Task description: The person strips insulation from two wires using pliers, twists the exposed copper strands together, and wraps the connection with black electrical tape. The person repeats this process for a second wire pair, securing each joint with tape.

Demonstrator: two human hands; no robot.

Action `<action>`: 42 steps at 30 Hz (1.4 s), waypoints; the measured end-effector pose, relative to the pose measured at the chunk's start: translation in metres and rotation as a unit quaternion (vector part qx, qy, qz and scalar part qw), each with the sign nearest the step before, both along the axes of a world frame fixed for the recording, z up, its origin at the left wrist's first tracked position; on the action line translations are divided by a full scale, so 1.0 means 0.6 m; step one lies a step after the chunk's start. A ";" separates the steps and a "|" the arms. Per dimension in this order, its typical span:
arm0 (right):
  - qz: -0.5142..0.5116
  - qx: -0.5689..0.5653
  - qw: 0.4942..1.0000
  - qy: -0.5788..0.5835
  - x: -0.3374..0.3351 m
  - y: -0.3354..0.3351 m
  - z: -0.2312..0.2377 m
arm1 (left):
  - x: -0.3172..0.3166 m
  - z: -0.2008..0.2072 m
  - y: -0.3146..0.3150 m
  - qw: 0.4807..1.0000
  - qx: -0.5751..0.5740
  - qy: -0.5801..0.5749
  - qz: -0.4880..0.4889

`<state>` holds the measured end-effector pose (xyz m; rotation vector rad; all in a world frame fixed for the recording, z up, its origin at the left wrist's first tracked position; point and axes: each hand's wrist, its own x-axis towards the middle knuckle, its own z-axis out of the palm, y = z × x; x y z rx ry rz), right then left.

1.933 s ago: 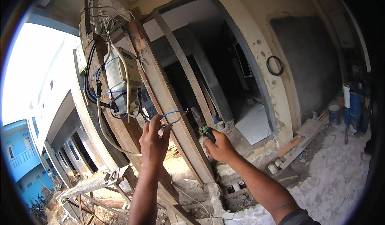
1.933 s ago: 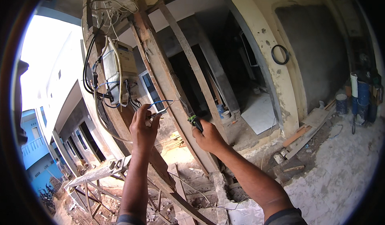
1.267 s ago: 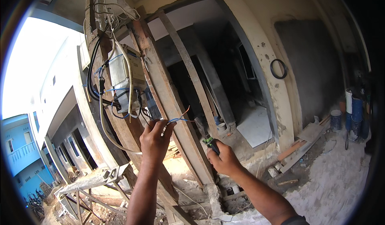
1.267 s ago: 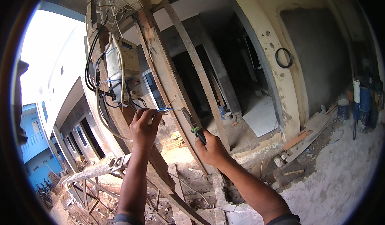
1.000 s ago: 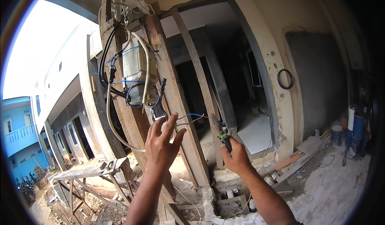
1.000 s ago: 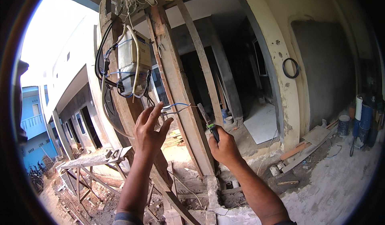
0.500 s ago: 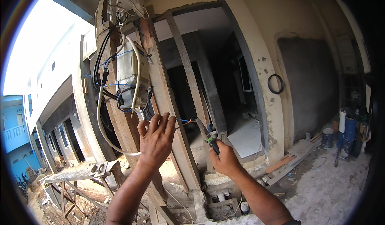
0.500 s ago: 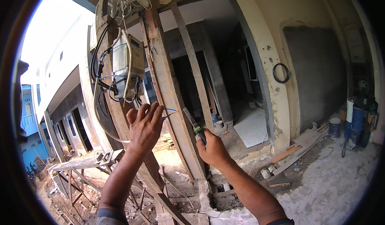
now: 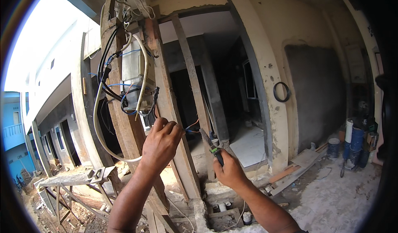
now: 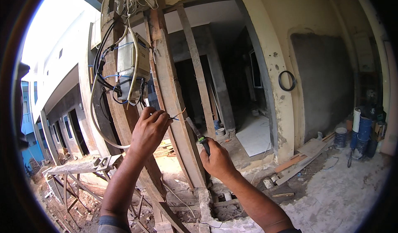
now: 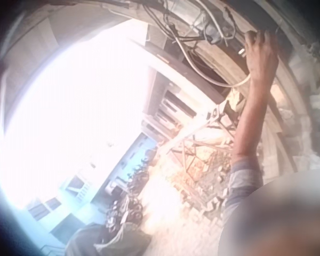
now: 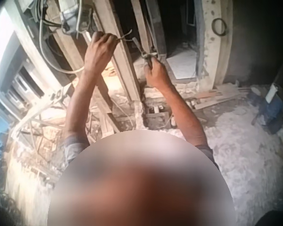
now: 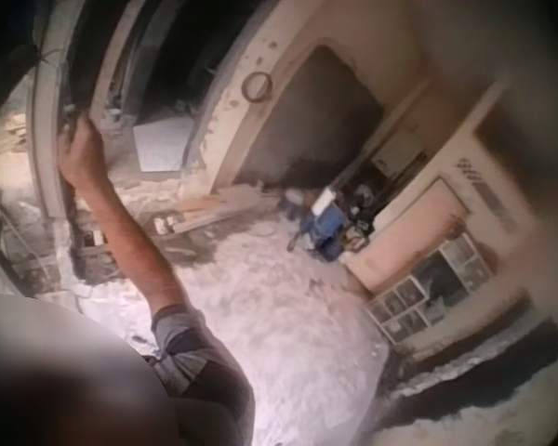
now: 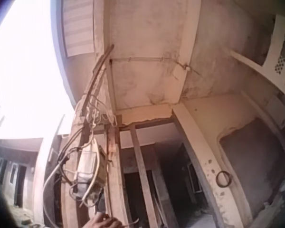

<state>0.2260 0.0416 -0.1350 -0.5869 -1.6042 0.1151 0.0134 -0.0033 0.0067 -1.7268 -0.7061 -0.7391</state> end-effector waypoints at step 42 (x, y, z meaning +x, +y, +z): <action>-0.296 0.213 0.883 -0.296 0.117 -0.023 0.162 | -0.025 -0.011 -0.007 0.997 -0.043 0.038 0.059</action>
